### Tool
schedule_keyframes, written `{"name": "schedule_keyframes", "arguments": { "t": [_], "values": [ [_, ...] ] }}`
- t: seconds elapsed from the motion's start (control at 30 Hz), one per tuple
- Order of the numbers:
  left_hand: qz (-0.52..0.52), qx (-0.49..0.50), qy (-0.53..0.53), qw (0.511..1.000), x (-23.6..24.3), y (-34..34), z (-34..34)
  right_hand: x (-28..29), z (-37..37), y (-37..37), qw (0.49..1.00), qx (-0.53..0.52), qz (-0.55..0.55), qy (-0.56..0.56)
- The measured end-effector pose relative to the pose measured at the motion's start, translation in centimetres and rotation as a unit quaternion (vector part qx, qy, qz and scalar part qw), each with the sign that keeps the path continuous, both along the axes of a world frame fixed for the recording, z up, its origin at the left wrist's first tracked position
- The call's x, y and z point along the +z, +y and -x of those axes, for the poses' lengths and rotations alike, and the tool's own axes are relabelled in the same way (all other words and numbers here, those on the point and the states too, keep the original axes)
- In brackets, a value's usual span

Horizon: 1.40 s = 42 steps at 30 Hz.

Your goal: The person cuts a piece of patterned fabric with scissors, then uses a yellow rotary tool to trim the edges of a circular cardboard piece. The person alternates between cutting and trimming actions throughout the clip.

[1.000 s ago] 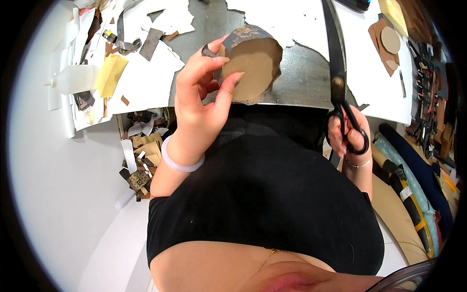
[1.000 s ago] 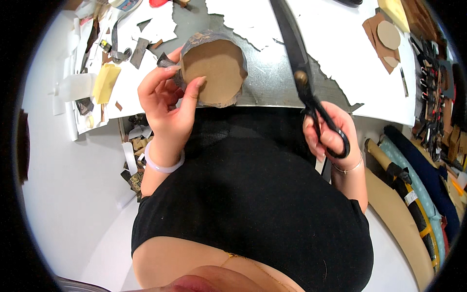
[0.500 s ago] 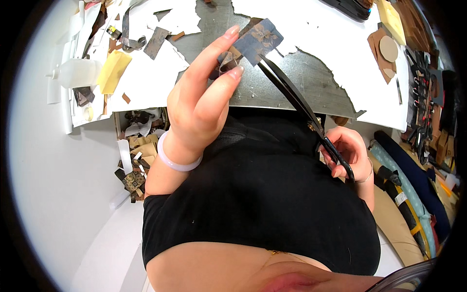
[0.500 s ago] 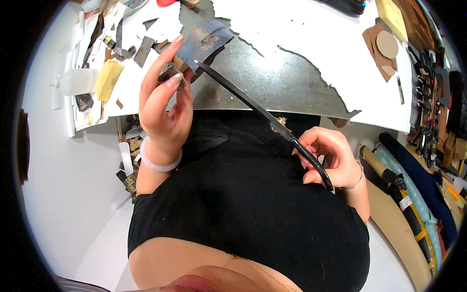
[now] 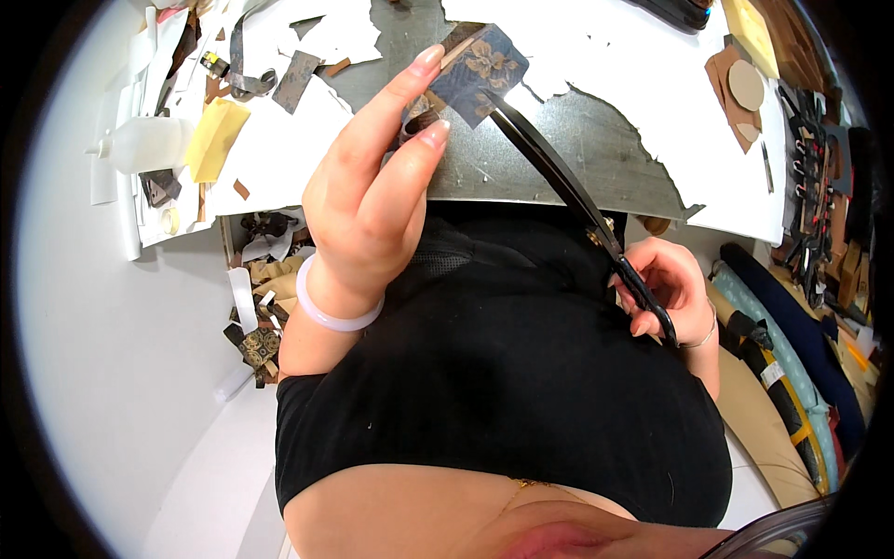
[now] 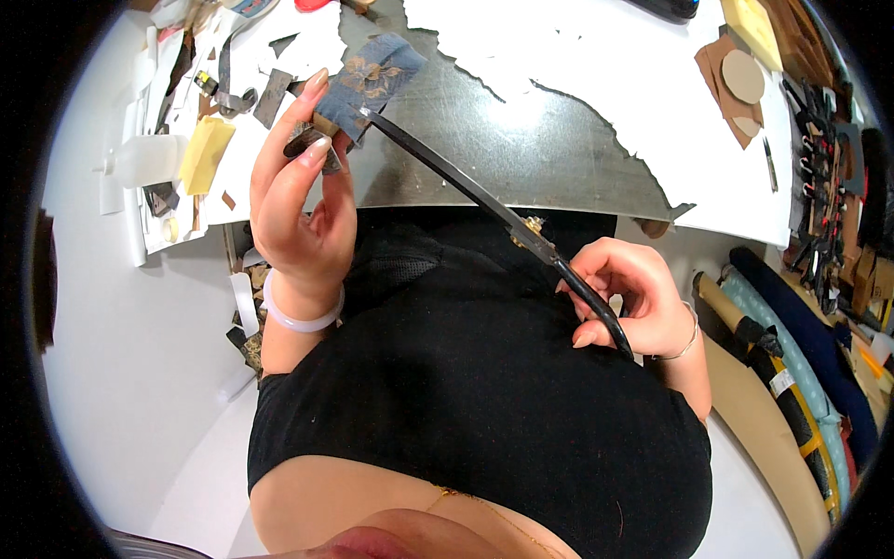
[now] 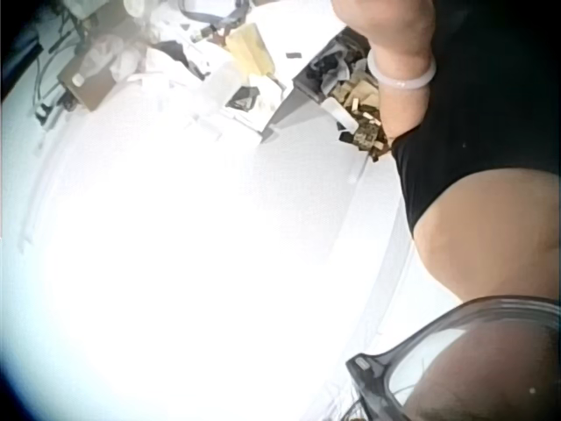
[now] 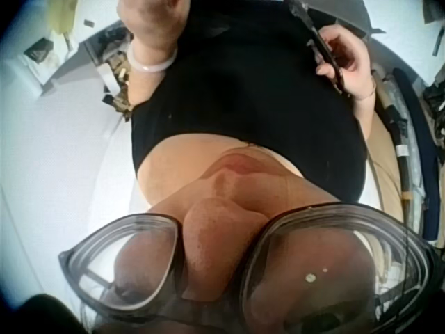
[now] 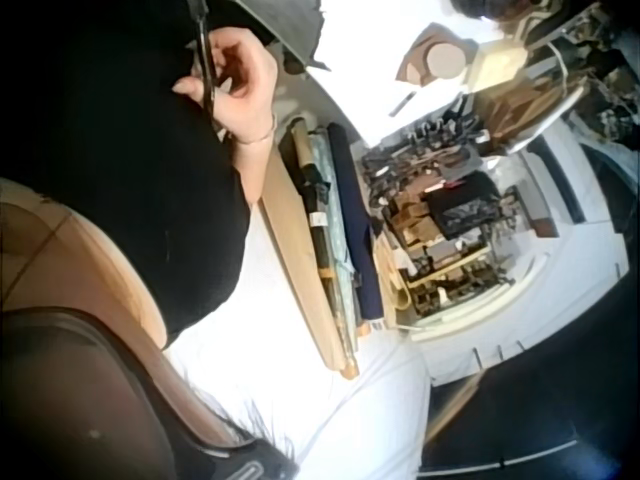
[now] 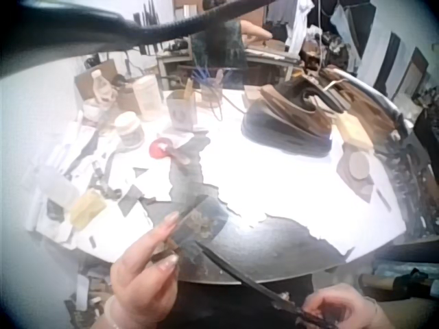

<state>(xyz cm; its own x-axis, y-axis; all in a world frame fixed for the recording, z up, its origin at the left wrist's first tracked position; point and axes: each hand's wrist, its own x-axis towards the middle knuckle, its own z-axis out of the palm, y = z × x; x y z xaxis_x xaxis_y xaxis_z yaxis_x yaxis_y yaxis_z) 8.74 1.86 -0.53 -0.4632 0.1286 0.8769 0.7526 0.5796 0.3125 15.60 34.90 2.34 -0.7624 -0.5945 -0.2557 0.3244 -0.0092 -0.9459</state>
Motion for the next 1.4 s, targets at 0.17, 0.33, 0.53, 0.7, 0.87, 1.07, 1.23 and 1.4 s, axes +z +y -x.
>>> {"name": "schedule_keyframes", "arguments": {
  "t": [0.17,0.33,0.53,0.7,0.87,1.07,1.23,1.4],
  "values": [
    [-0.002,0.005,0.011,1.000,-0.1,0.0,0.1,0.0,0.0,0.1,1.000,0.003,-0.004,-0.001],
    [0.019,0.012,0.011,1.000,0.4,-0.1,0.1,-0.1,0.1,0.0,1.000,0.006,-0.009,0.008],
    [0.014,0.013,0.018,1.000,0.6,0.1,0.3,-0.1,0.1,0.0,1.000,0.005,-0.010,0.003],
    [0.025,0.024,0.011,0.999,0.9,0.2,0.2,0.0,0.4,-0.1,1.000,0.014,-0.016,0.017],
    [0.023,0.019,-0.005,1.000,1.3,0.3,0.0,0.1,0.4,-0.2,0.999,0.010,-0.018,0.024],
    [0.013,0.007,-0.020,1.000,1.1,0.3,-0.2,-0.2,0.4,-0.1,0.999,0.018,-0.023,0.031],
    [-0.037,-0.004,-0.019,0.999,0.5,0.2,-0.1,-0.1,0.4,0.0,1.000,0.017,-0.017,-0.001],
    [-0.055,0.023,-0.028,0.998,0.3,0.0,-0.4,-0.2,0.7,-0.5,0.996,0.007,0.067,-0.064]
  ]
}}
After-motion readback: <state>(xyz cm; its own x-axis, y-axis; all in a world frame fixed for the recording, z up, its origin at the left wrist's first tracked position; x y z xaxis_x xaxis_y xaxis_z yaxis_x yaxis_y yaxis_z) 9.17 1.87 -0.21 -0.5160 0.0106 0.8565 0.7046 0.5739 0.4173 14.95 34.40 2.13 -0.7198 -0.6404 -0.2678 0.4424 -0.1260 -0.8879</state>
